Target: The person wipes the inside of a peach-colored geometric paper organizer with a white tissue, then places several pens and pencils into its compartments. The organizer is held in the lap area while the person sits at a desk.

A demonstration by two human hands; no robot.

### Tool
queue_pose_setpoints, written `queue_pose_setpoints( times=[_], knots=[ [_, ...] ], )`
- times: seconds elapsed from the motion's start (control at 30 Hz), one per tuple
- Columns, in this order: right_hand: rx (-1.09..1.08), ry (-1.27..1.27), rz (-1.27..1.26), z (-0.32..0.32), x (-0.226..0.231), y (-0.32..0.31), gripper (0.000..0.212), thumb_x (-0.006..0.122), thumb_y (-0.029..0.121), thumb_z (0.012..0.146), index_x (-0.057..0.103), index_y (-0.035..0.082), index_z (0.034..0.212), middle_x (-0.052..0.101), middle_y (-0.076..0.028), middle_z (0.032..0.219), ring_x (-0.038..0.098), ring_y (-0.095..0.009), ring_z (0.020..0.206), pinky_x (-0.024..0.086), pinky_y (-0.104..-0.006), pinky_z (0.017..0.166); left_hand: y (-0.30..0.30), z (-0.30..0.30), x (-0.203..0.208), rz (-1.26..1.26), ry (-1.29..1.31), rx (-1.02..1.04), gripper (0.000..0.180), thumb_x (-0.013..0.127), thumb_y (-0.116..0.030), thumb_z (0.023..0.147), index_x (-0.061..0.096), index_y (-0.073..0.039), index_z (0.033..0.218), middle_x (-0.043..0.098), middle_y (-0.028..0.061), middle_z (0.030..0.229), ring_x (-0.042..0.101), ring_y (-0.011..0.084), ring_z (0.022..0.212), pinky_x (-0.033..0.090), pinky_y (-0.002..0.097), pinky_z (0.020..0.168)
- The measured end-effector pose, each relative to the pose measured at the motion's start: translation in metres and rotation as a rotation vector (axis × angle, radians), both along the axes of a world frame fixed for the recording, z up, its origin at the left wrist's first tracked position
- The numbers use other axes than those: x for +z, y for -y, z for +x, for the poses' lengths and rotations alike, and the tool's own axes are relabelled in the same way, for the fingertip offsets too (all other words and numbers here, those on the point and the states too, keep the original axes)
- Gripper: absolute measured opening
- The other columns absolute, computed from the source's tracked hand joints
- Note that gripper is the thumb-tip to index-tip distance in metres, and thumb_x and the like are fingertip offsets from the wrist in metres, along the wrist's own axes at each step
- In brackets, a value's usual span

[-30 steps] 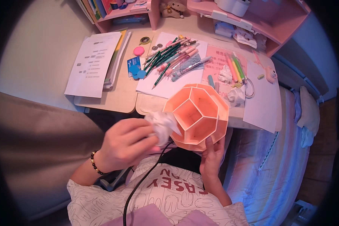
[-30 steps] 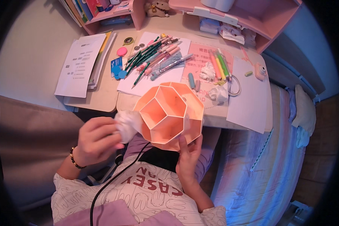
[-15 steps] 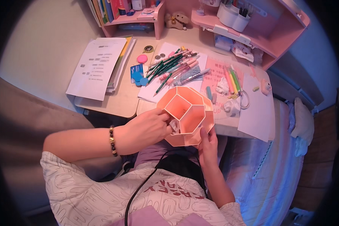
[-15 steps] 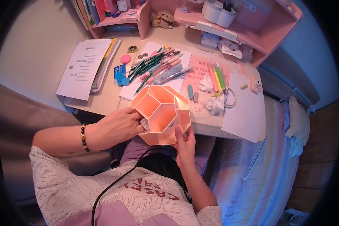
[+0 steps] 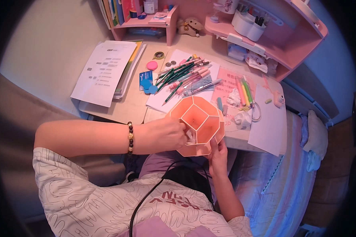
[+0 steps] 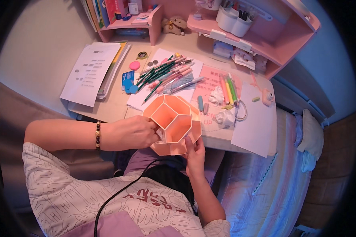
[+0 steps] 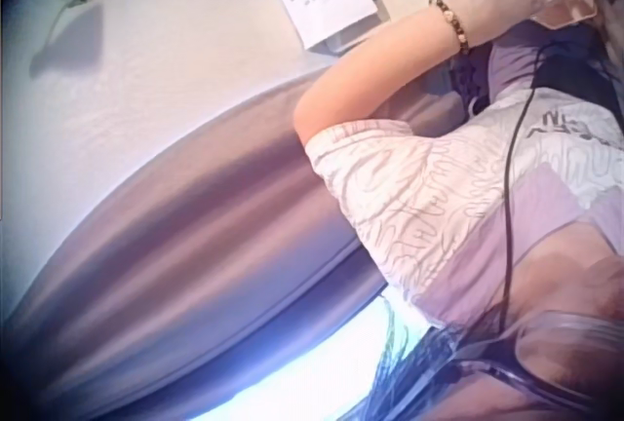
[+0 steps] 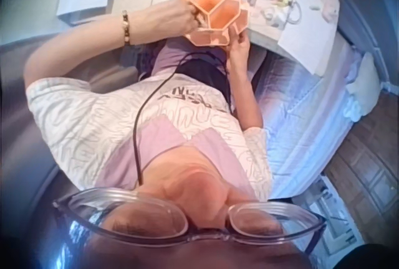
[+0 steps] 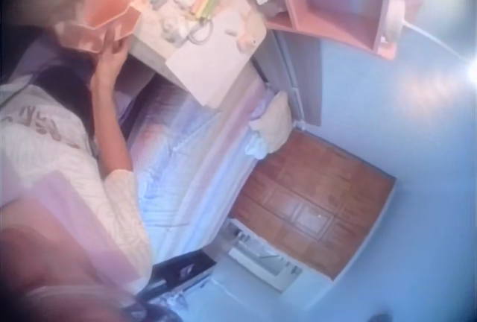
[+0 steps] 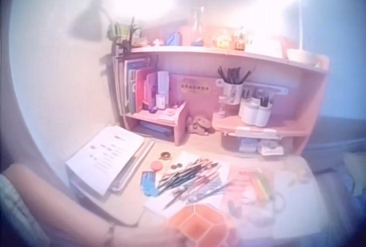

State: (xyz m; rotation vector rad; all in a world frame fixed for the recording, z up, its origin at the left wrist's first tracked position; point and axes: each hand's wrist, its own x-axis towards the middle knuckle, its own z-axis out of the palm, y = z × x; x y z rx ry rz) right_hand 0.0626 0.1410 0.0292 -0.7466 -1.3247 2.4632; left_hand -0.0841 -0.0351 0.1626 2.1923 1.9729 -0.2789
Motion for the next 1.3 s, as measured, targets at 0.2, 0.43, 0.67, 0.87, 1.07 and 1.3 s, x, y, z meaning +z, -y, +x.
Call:
queue_pose_setpoints(
  times=[0.2, 0.43, 0.67, 0.87, 1.07, 1.3],
  knots=[
    [0.040, 0.042, -0.014, 0.001, 0.003, -0.003, 0.044, 0.063, 0.022, 0.096, 0.046, 0.004, 0.133, 0.064, -0.006, 0.117, 0.068, -0.014, 0.095, 0.059, -0.0272, 0.071, 0.000, -0.002, -0.003, 0.214, 0.020, 0.011, 0.013, 0.058, -0.010, 0.079, 0.056, -0.004, 0.090, 0.059, 0.0068, 0.091, 0.059, 0.0210, 0.095, 0.051, 0.0319, 0.076],
    [-0.025, -0.014, -0.014, -0.001, 0.003, 0.004, 0.044, 0.064, 0.022, 0.096, 0.047, 0.004, 0.132, 0.065, -0.006, 0.113, 0.067, -0.013, 0.092, 0.058, -0.0247, 0.069, 0.011, 0.001, 0.005, 0.285, -0.122, 0.004, 0.012, 0.056, -0.009, 0.080, 0.056, -0.005, 0.092, 0.056, 0.0042, 0.088, 0.056, 0.0169, 0.091, 0.051, 0.0266, 0.069],
    [0.055, 0.067, 0.156, -0.004, 0.005, -0.009, 0.050, 0.065, 0.028, 0.096, 0.047, 0.001, 0.134, 0.066, -0.004, 0.106, 0.066, -0.011, 0.087, 0.053, -0.0243, 0.061, -0.001, -0.001, 0.014, 0.127, -0.118, 0.081, 0.013, 0.056, -0.011, 0.082, 0.059, -0.005, 0.093, 0.059, 0.0027, 0.093, 0.056, 0.0172, 0.098, 0.050, 0.0281, 0.072],
    [0.306, 0.334, 0.847, -0.014, 0.032, -0.051, 0.058, 0.060, 0.041, 0.096, 0.047, -0.001, 0.134, 0.065, -0.010, 0.070, 0.066, -0.017, 0.058, 0.049, -0.0311, 0.051, -0.006, 0.011, 0.004, 0.352, -0.078, 0.222, 0.026, 0.058, -0.011, 0.081, 0.059, -0.003, 0.106, 0.062, 0.0043, 0.103, 0.056, 0.0207, 0.105, 0.050, 0.0312, 0.077],
    [0.374, 0.416, 1.171, -0.026, 0.049, -0.078, 0.040, 0.054, 0.030, 0.099, 0.056, 0.002, 0.126, 0.065, -0.012, 0.070, 0.066, -0.023, 0.058, 0.050, -0.0350, 0.057, 0.003, 0.004, 0.011, 0.578, 0.286, 0.316, 0.021, 0.063, -0.010, 0.079, 0.059, -0.004, 0.099, 0.061, 0.0071, 0.087, 0.059, 0.0219, 0.090, 0.051, 0.0329, 0.076],
    [0.271, -0.277, 1.484, -0.018, 0.149, -0.043, 0.029, 0.064, 0.003, 0.085, 0.063, 0.002, 0.114, 0.067, -0.015, 0.098, 0.067, -0.028, 0.082, 0.054, -0.0368, 0.069, 0.011, 0.006, -0.016, 0.866, 0.723, 0.660, 0.019, 0.070, -0.002, 0.080, 0.067, -0.004, 0.098, 0.064, 0.0092, 0.105, 0.065, 0.0242, 0.087, 0.054, 0.0325, 0.072]
  ],
)
